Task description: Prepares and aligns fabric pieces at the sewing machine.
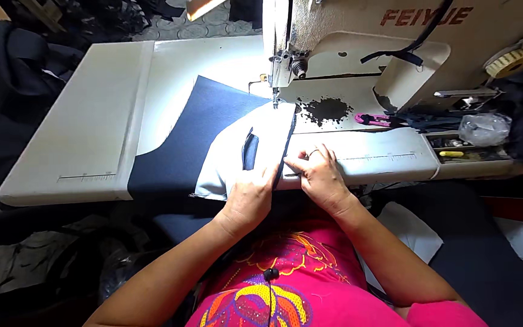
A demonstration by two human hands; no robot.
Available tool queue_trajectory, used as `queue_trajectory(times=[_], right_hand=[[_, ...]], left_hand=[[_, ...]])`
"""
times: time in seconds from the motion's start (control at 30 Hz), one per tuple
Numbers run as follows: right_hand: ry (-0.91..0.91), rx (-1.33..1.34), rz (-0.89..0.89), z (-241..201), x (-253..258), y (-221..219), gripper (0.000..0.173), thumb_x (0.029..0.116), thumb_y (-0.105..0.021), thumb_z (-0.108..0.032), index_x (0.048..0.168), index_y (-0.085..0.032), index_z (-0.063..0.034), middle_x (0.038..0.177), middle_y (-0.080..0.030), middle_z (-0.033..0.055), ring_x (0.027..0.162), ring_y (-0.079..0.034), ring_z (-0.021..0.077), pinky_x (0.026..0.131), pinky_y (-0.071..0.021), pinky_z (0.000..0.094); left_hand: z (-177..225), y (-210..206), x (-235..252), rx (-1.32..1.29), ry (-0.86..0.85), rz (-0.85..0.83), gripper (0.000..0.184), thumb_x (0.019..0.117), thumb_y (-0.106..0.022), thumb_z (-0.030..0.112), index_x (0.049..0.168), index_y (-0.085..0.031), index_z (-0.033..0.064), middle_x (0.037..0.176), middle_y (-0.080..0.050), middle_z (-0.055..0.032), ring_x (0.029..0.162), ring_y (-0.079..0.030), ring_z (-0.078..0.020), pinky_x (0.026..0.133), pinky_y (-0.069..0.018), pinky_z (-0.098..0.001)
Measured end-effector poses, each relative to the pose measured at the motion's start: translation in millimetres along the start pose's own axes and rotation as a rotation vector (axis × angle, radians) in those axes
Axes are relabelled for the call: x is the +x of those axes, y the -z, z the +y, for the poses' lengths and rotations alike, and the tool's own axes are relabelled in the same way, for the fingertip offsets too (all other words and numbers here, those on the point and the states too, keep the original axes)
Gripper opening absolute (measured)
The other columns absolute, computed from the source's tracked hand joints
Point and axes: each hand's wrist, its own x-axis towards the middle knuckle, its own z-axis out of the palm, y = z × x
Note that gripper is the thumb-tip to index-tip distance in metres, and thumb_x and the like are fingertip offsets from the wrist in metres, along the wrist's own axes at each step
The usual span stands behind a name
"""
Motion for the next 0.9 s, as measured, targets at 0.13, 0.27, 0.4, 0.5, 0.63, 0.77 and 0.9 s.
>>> queue_trajectory(times=[0.13, 0.27, 0.4, 0.5, 0.63, 0.77, 0.9], right_hand=[[-0.003, 0.017, 0.0, 0.9, -0.5, -0.7, 0.041, 0.0838, -0.061, 0.003, 0.114, -0.08, -0.017, 0.107, -0.069, 0.0186, 0.115, -0.06, 0.0431, 0.094, -0.0457, 0.0607], [-0.002, 0.021, 0.028, 0.3, -0.3, -2.8, 0.041, 0.0823, -0.063, 0.005, 0.114, -0.079, -0.0145, 0.107, -0.069, 0.019, 0.114, -0.061, 0.0431, 0.093, -0.0469, 0.0607], [0.14, 0.054, 0.102, 0.9, -0.5, -7.2, 0.035, 0.0797, -0.069, 0.0, 0.108, -0.081, -0.017, 0.108, -0.069, 0.0169, 0.111, -0.061, 0.0414, 0.095, -0.0447, 0.0607], [0.176, 0.068, 0.06, 3.4, -0.9, -6.5, 0.036, 0.0774, -0.069, 0.0, 0.104, -0.082, -0.0195, 0.107, -0.069, 0.0143, 0.111, -0.06, 0.0401, 0.096, -0.0422, 0.0614], [0.166, 0.066, 0.013, 10.2, -4.6, -2.9, 0.039, 0.0809, -0.064, 0.001, 0.108, -0.082, -0.0211, 0.104, -0.069, 0.0124, 0.111, -0.06, 0.0386, 0.098, -0.0426, 0.0619], [0.15, 0.087, -0.008, 13.9, -4.7, -0.8, 0.041, 0.0806, -0.062, 0.001, 0.109, -0.082, -0.0207, 0.102, -0.07, 0.0119, 0.109, -0.063, 0.0385, 0.095, -0.0457, 0.0622], [0.121, 0.108, -0.017, 14.5, 3.6, -2.1, 0.04, 0.082, -0.06, 0.0, 0.109, -0.082, -0.0197, 0.1, -0.07, 0.0113, 0.107, -0.063, 0.0363, 0.096, -0.0454, 0.0593]], left_hand=[[1.7, -0.4, 1.8, -0.003, -0.002, -0.035, 0.04, 0.0848, -0.063, -0.006, 0.123, -0.072, 0.0018, 0.08, -0.063, -0.0147, 0.066, -0.064, -0.0311, 0.057, -0.0519, -0.0451], [2.3, 0.4, 4.3, -0.003, -0.023, -0.044, 0.039, 0.084, -0.062, -0.007, 0.121, -0.072, 0.0007, 0.082, -0.064, -0.0158, 0.068, -0.064, -0.0318, 0.059, -0.0513, -0.0462], [-0.2, 3.3, 6.1, -0.019, -0.056, -0.065, 0.036, 0.0836, -0.064, -0.001, 0.118, -0.072, 0.0013, 0.084, -0.067, -0.0143, 0.071, -0.066, -0.0309, 0.063, -0.0527, -0.0461], [-6.7, 6.3, 5.2, -0.016, -0.064, -0.014, 0.027, 0.0919, -0.064, 0.02, 0.114, -0.075, 0.0101, 0.106, -0.071, -0.0101, 0.105, -0.066, -0.0303, 0.087, -0.0501, -0.0537], [-7.8, -3.3, -3.2, 0.003, -0.001, -0.029, 0.038, 0.1026, -0.049, 0.033, 0.124, -0.072, 0.0122, 0.133, -0.069, -0.0062, 0.136, -0.056, -0.0324, 0.108, -0.0302, -0.0764], [-4.0, -10.3, -5.9, -0.025, 0.024, -0.008, 0.043, 0.1062, -0.04, 0.035, 0.127, -0.072, 0.0158, 0.135, -0.068, -0.0054, 0.135, -0.057, -0.035, 0.105, -0.0304, -0.0787], [-14.1, -17.3, 1.7, -0.049, 0.015, 0.033, 0.042, 0.1051, -0.043, 0.038, 0.126, -0.073, 0.0173, 0.134, -0.07, -0.0032, 0.134, -0.058, -0.0334, 0.104, -0.0323, -0.0783]])
